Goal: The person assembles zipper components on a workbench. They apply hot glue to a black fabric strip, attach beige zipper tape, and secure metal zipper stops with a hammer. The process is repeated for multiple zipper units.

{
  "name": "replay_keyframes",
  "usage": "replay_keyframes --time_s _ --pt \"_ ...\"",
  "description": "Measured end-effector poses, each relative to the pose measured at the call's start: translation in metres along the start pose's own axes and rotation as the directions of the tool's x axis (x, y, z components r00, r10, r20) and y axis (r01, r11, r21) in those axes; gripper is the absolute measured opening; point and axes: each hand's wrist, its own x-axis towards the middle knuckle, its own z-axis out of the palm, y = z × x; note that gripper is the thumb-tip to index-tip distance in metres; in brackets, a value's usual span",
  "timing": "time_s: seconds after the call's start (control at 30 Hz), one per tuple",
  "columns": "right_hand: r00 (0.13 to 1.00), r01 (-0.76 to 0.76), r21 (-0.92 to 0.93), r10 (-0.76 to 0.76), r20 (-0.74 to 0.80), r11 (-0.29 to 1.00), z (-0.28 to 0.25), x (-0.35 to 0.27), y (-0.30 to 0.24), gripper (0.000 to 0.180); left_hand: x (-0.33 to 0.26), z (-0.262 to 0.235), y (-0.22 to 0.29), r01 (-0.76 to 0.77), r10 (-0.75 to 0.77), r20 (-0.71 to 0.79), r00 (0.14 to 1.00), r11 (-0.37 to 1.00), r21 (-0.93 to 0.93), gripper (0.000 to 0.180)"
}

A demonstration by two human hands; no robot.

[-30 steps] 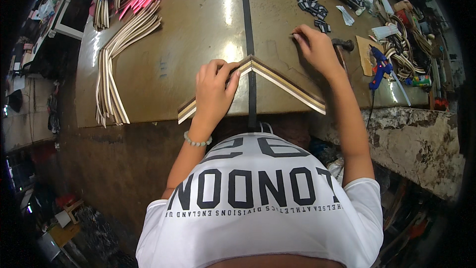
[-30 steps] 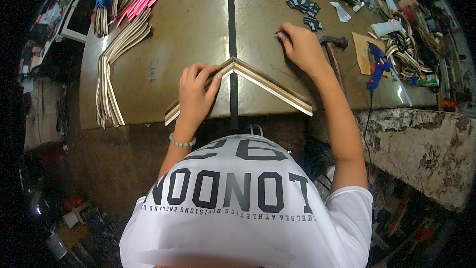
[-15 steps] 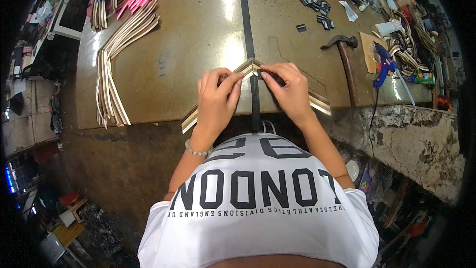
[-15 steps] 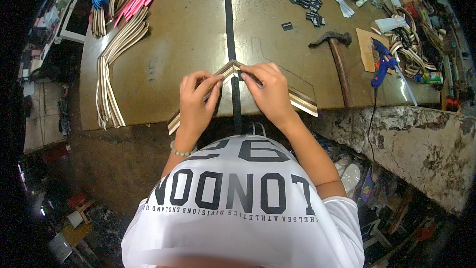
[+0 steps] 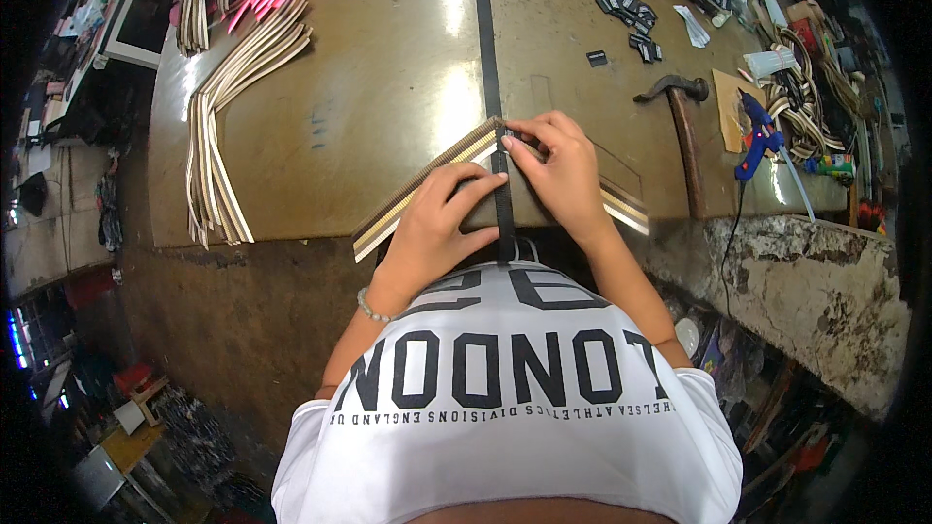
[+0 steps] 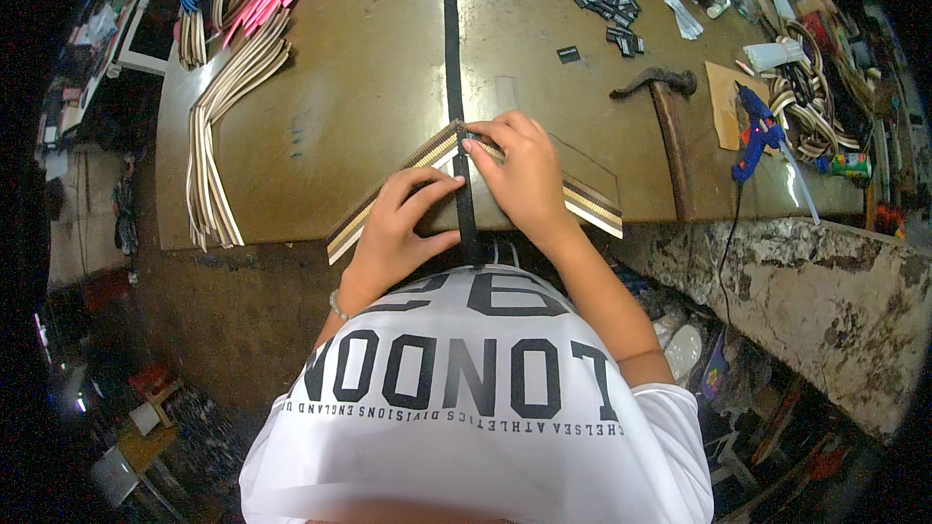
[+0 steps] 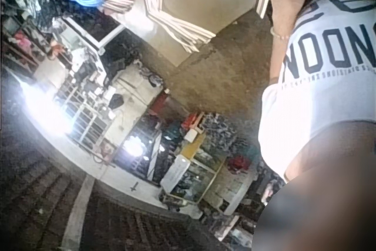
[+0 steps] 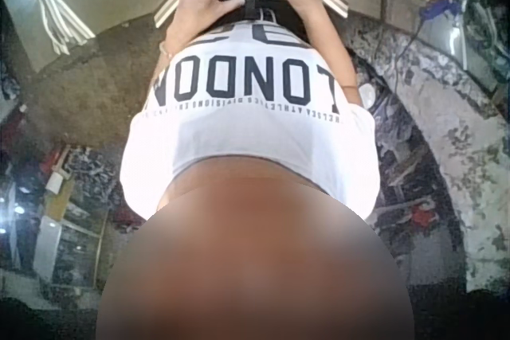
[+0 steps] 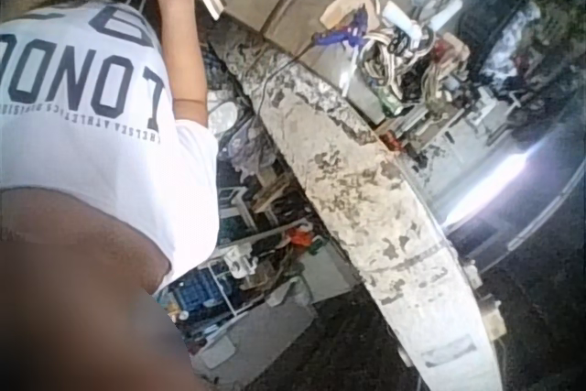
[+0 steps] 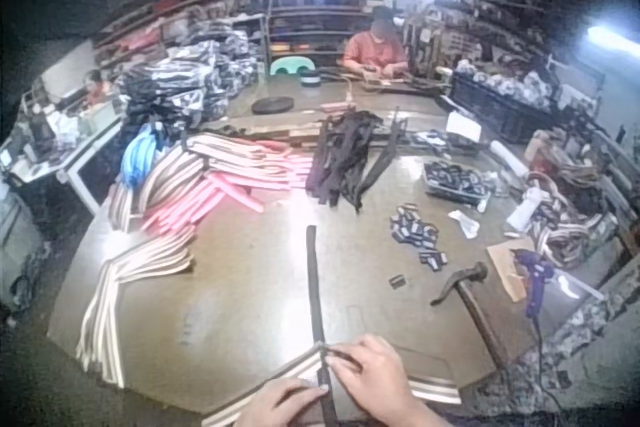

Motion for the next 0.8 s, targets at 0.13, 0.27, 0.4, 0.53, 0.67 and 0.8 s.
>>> replay_keyframes --time_s 0.13,0.27,0.4,0.53,0.67,0.8 --pt "1.000 0.024 0.002 -0.024 -0.009 1.000 0.000 0.000 0.000 0.019 0.010 -0.003 -0.003 0.075 -0.076 -0.028 0.997 0.997 -0.029 0.061" --pt "0.997 0.070 -0.037 -0.071 -0.026 0.997 0.000 0.001 0.003 0.020 0.026 0.003 -0.013 0.145 -0.158 -0.106 0.982 0.982 -0.120 0.035" --pt "0.997 0.069 -0.019 -0.070 -0.019 0.997 0.001 0.001 0.006 0.019 0.035 0.010 -0.019 0.169 -0.193 -0.186 0.963 0.976 -0.140 0.015" --pt "0.996 0.091 -0.049 -0.091 0.014 0.995 -0.002 0.002 0.003 0.023 0.040 0.011 -0.016 0.249 -0.270 -0.196 0.943 0.960 -0.127 0.016" --pt "0.978 0.173 -0.113 -0.157 0.137 0.978 -0.017 0.005 -0.009 0.032 0.047 0.011 -0.014 0.359 -0.383 -0.173 0.907 0.920 -0.157 0.020" --pt "0.933 0.076 -0.032 -0.060 0.353 0.997 -0.034 0.028 -0.018 0.033 0.050 0.008 -0.012 0.457 -0.483 -0.132 0.865 0.870 -0.185 0.026"
